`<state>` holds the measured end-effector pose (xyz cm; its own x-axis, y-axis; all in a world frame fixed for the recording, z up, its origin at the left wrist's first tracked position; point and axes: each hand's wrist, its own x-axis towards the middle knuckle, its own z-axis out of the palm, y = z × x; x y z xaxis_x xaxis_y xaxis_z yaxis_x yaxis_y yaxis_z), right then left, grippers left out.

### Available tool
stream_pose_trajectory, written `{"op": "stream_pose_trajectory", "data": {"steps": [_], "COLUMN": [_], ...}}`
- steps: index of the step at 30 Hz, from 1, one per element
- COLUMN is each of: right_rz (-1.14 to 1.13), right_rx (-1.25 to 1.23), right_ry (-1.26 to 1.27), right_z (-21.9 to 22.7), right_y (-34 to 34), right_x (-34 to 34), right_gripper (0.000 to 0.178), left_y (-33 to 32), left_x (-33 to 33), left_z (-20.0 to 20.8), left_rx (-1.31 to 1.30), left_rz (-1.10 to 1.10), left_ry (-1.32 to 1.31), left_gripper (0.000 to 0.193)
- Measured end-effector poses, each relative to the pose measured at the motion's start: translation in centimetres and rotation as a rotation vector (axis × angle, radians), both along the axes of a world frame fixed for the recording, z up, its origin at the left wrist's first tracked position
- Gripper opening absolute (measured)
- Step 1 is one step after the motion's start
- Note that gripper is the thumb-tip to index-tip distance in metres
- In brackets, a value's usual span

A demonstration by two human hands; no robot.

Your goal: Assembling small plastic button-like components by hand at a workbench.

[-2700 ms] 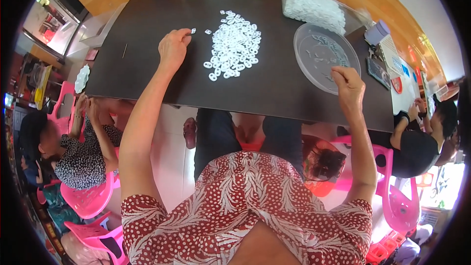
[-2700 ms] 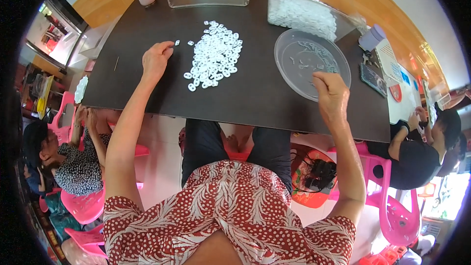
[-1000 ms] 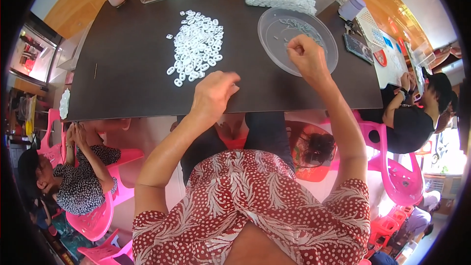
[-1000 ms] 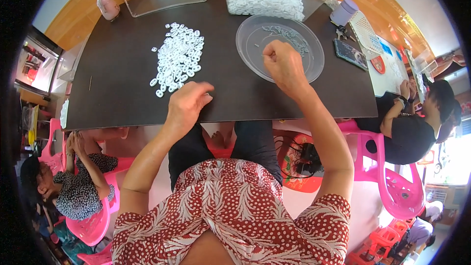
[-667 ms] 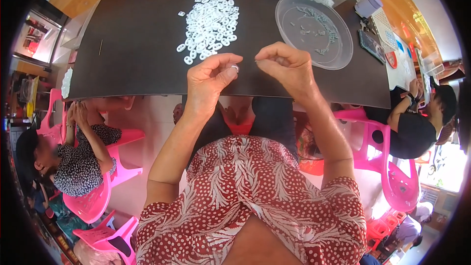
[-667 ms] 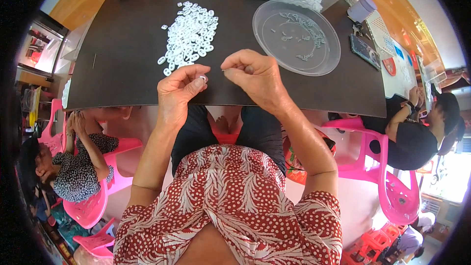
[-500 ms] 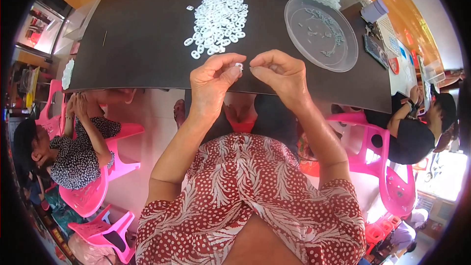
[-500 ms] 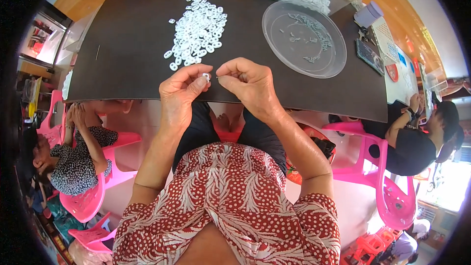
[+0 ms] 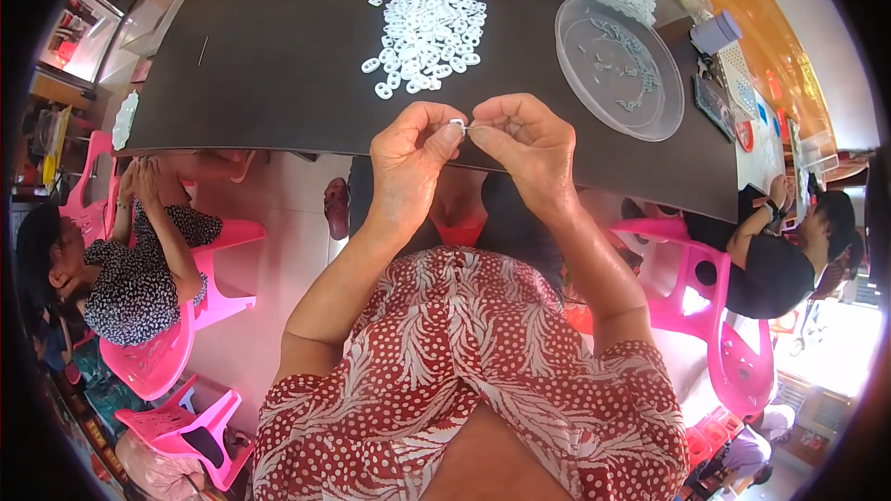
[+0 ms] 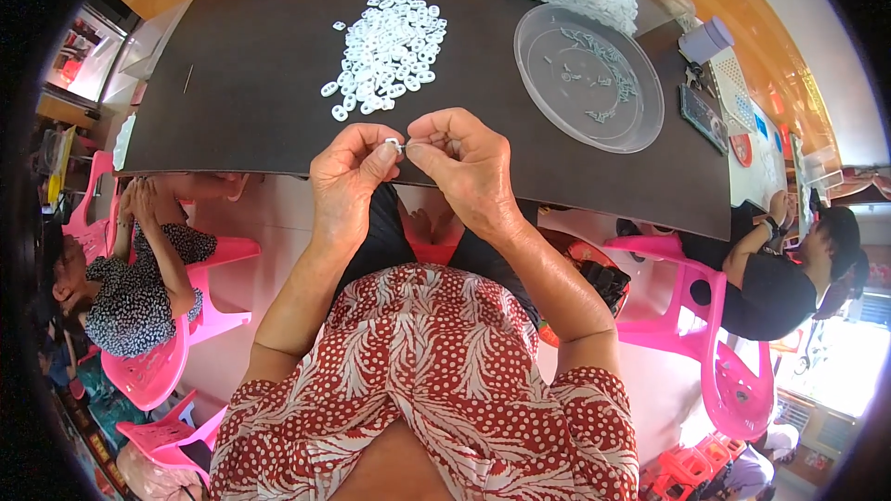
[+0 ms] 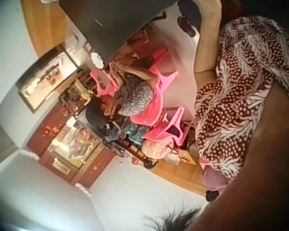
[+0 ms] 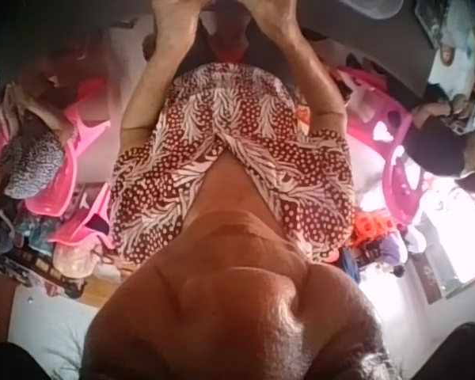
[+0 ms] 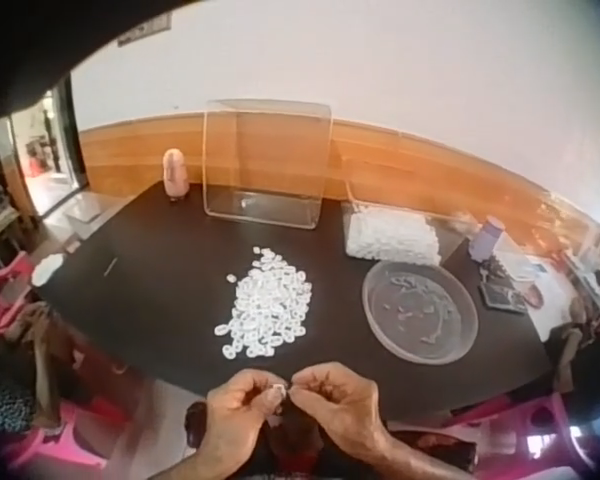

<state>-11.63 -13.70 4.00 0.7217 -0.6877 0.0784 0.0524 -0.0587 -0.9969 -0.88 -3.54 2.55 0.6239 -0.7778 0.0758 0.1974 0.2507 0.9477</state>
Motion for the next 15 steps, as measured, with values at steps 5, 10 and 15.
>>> {"op": "stream_pose_trajectory", "data": {"steps": [5, 10, 15], "right_rz": [0.005, 0.010, 0.022], "right_rx": [-0.036, -0.050, -0.049], "right_ry": [0.020, 0.037, 0.037], "right_z": [0.07, 0.13, -0.09], "right_y": [0.24, 0.35, 0.42], "right_x": [0.06, -0.01, 0.01], "right_gripper": [0.016, 0.016, 0.016], "left_y": [0.37, 0.55, 0.56], "left_x": [0.00, 0.03, -0.16], "left_z": [-0.04, 0.01, -0.19], "left_rx": [0.017, 0.027, 0.033], "left_rz": [-0.008, -0.011, -0.006], "left_ry": [-0.024, -0.041, -0.048], "left_gripper": [0.011, 0.011, 0.012]}}
